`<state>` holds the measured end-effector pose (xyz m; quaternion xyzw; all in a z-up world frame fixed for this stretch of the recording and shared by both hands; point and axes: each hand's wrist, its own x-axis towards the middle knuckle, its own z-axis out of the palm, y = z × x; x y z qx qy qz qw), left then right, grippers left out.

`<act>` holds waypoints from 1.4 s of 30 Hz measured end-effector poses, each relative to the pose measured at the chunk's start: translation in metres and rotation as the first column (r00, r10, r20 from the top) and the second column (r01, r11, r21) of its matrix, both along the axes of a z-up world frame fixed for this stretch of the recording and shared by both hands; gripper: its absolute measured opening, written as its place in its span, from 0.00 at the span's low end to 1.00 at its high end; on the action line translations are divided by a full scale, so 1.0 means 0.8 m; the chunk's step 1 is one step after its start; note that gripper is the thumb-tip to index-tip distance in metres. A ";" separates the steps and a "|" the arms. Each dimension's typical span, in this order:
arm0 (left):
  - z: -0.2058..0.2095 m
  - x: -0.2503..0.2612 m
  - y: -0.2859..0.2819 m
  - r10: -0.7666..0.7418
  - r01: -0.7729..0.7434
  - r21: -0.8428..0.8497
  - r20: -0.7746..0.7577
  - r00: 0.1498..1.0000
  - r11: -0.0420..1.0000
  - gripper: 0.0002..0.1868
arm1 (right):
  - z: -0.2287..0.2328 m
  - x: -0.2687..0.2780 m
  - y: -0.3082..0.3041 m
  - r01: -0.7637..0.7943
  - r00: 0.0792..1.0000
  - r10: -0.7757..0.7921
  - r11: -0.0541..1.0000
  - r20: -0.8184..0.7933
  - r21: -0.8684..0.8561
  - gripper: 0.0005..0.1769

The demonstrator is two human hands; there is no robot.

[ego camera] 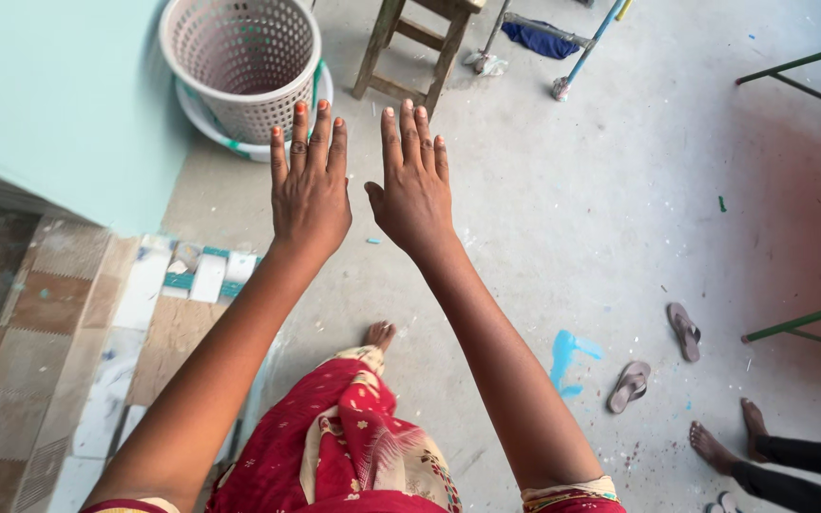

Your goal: The person picks up small boxes of soap and other toiletries from a woven cot and places them onto a wall-mounted shelf in the bathroom. The person repeats this process for several items, moving them one by one from the cot to the shelf.

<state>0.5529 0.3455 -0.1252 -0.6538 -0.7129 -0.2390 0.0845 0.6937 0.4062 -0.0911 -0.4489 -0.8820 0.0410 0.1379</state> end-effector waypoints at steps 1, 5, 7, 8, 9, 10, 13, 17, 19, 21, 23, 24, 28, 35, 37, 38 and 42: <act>0.002 0.008 0.013 -0.003 0.003 0.001 0.019 1.000 1.000 0.34 | 0.001 0.010 0.015 -0.003 1.000 0.003 1.000 -0.003 0.003 0.55; 0.015 0.041 0.071 0.018 -0.016 -0.027 0.054 0.998 0.999 0.36 | 0.009 0.053 0.082 -0.002 0.999 0.002 1.000 -0.048 -0.001 0.55; 0.024 0.058 0.116 0.010 -0.009 -0.017 0.032 0.999 1.000 0.36 | 0.016 0.079 0.120 0.018 0.999 -0.017 1.000 -0.049 0.014 0.55; 0.025 0.068 0.133 -0.005 0.005 -0.007 0.015 1.000 1.000 0.36 | 0.015 0.094 0.133 0.028 0.999 -0.028 0.999 -0.029 0.019 0.55; 0.025 0.080 0.151 -0.019 0.019 0.002 -0.002 1.000 1.000 0.37 | 0.015 0.111 0.147 0.039 0.999 -0.039 0.999 -0.009 0.025 0.55; 0.026 0.094 0.168 -0.033 0.033 -0.012 0.009 0.999 0.999 0.37 | 0.015 0.126 0.161 0.060 0.998 -0.060 0.998 -0.005 0.021 0.55; 0.027 0.139 0.219 -0.080 0.080 -0.040 0.010 0.997 0.996 0.36 | 0.017 0.178 0.200 0.114 0.993 -0.114 0.993 0.008 0.006 0.55; 0.024 0.216 0.287 -0.145 0.144 -0.020 -0.015 0.989 0.989 0.36 | 0.014 0.258 0.249 0.165 0.986 -0.165 0.986 0.035 -0.006 0.54; 0.020 0.258 0.319 -0.170 0.170 -0.021 0.004 0.985 0.985 0.36 | 0.010 0.298 0.279 0.189 0.981 -0.189 0.982 0.050 -0.001 0.54; 0.016 0.307 0.347 -0.190 0.191 -0.039 0.028 0.981 0.981 0.37 | 0.005 0.344 0.306 0.208 0.976 -0.208 0.978 0.061 0.006 0.54; 0.012 0.355 0.372 -0.198 0.199 -0.033 0.010 0.980 0.980 0.37 | -0.001 0.390 0.333 0.210 0.975 -0.210 0.978 0.066 0.004 0.55; 0.011 0.380 0.390 -0.199 0.199 -0.022 0.001 0.980 0.980 0.37 | -0.001 0.413 0.351 0.209 0.976 -0.209 0.978 0.068 0.011 0.55; 0.007 0.476 0.442 -0.197 0.197 -0.033 0.017 0.980 0.980 0.37 | -0.011 0.501 0.399 0.196 0.979 -0.196 0.981 0.061 0.002 0.55; 0.005 0.638 0.528 -0.194 0.194 -0.079 0.009 0.981 0.978 0.36 | -0.018 0.650 0.475 0.189 0.981 -0.187 0.981 0.047 -0.039 0.55; -0.001 0.683 0.545 -0.204 0.206 -0.100 0.028 0.978 0.973 0.36 | -0.023 0.689 0.493 0.204 0.978 -0.201 0.977 0.057 -0.054 0.54; -0.001 0.704 0.557 -0.208 0.211 -0.108 0.038 0.977 0.971 0.37 | -0.023 0.704 0.505 0.211 0.976 -0.207 0.975 0.065 -0.065 0.54; -0.007 0.774 0.604 -0.218 0.213 -0.124 -0.033 0.975 0.969 0.37 | -0.026 0.771 0.549 0.251 0.968 -0.249 0.963 0.039 -0.093 0.52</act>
